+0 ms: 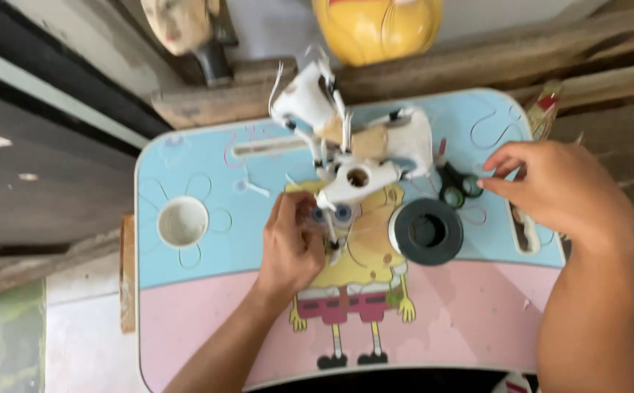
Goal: Assembling a small white model or toy by trimming parts with scissors and fitting them together on a small table.
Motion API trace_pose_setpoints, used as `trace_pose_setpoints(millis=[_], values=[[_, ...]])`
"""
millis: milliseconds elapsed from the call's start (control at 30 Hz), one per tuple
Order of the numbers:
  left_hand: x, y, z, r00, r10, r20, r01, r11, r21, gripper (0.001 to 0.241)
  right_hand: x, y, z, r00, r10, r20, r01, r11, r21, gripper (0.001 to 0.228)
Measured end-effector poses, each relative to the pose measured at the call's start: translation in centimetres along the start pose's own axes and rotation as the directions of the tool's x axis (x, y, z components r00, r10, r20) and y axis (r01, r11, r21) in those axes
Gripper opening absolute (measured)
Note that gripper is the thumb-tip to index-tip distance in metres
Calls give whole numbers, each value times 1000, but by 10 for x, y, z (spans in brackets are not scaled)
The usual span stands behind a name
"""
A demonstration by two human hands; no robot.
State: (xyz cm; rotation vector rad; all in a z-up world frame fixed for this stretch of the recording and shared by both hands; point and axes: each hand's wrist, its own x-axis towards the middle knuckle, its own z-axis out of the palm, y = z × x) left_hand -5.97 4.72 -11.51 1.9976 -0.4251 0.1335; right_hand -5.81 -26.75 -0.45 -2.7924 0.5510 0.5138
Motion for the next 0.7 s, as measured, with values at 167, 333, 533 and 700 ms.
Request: trace_pose_setpoints(millis=[167,333,533,700], values=[[1,1,1,998,-48,-26,49,999,15,34,12,-4,16,999,20,29,-19,999,-36,26],[-4,-1,3,999,-32,-24,33,999,38,31,10,-4,22,992,110,70,-96,981,-170,31],[-3,0,0,999,-40,5,39,997,72,23,14,-2,26,983,125,131,-89,965,-247,28],[1,2,-1,1000,-18,-9,19,995,95,26,13,-7,17,983,132,125,-113,983,-145,32]])
